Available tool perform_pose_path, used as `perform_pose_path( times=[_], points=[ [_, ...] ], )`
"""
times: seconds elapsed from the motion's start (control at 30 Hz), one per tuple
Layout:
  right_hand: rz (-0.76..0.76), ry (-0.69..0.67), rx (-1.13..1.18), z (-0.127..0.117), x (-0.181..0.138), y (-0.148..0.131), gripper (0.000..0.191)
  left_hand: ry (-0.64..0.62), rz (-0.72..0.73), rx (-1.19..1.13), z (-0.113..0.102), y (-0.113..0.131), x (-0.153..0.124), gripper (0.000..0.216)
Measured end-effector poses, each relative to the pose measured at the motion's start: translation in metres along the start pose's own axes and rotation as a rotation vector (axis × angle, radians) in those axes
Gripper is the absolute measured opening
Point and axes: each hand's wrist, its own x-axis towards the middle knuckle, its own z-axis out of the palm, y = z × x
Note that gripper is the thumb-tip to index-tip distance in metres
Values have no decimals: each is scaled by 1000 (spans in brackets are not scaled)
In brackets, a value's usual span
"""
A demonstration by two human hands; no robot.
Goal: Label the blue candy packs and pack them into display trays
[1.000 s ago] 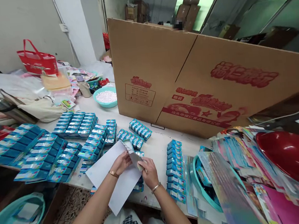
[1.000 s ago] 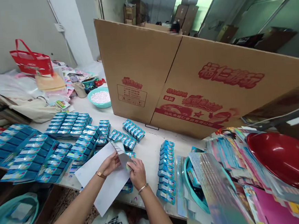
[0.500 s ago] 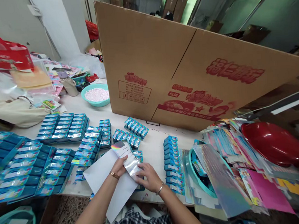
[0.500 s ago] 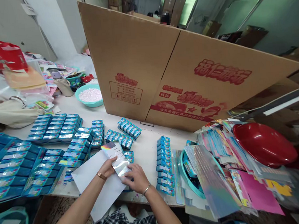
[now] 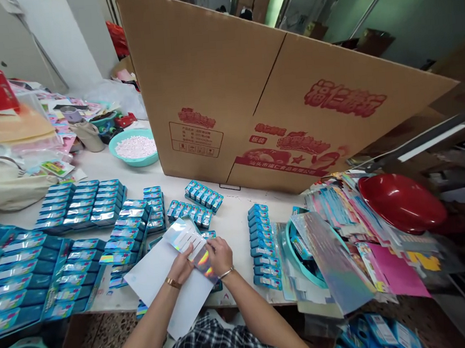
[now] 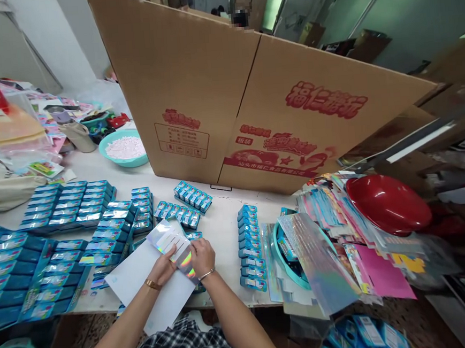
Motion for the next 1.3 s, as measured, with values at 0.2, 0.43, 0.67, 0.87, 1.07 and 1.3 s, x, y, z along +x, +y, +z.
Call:
perform_pose_path(
  times=[0.2,0.43,0.67,0.87,1.07,1.3],
  points=[
    [-36,21,17,-1,-6,0,20,-15,-27,-31,0,0,-1,36],
    [1,100,124,3,-8,-7,15,-36,-5,-16,-1,-2,0,36],
    [-1,231,334,-41,-4,-24,15,34,52,18,1,-3,-1,41],
    [206,133,360,-37,11,-4,39,18,38,7,1,-2,-1,40],
    [67,-10,112,-8,-2,1,62,9,64,15,2,-1,0,41],
    [-106,22,-17,-9,-12,4,53,-13,77,17,-3,-3,0,42]
  ],
)
